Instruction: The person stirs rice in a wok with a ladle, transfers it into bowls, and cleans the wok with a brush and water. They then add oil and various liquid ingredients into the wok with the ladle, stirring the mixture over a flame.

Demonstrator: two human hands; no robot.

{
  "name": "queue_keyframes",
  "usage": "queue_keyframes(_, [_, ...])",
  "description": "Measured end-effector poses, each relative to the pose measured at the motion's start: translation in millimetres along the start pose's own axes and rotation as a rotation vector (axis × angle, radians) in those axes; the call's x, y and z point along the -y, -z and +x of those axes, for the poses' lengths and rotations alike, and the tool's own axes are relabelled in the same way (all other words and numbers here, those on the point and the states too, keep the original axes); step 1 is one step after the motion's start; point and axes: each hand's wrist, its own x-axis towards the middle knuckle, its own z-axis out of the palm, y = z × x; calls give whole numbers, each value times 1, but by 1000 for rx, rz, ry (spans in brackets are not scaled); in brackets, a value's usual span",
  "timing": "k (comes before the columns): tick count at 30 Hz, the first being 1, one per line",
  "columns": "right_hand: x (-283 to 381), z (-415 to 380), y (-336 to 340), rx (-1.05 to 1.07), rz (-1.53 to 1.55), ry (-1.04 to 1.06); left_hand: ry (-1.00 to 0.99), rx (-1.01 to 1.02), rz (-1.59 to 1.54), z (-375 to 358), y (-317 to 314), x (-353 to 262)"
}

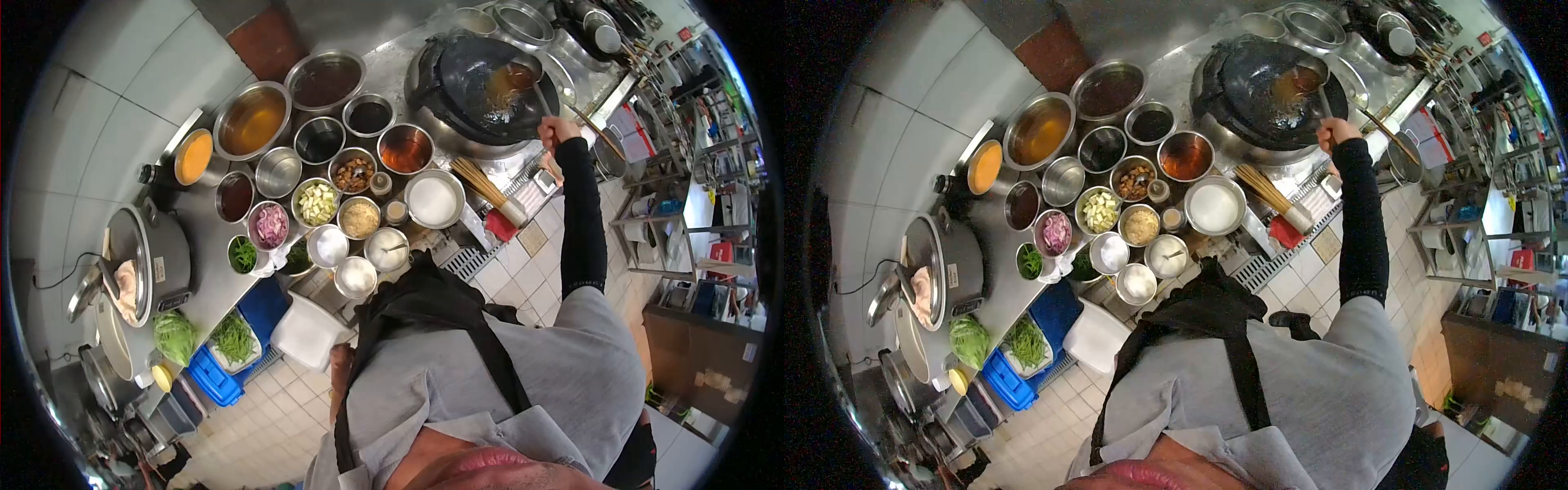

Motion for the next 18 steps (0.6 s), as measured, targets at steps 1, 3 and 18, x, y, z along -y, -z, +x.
queue_keyframes(1, [-6,-6,-1,-92,-150,49,133,-35,-171,-7,0,-30])
queue_keyframes(3, [-31,1,3,-354,-737,196,89,-52,-93,-7,4,-54])
queue_keyframes(18, [-20,19,-239,748,267,-410,53,-163,-330,8,-27,69])
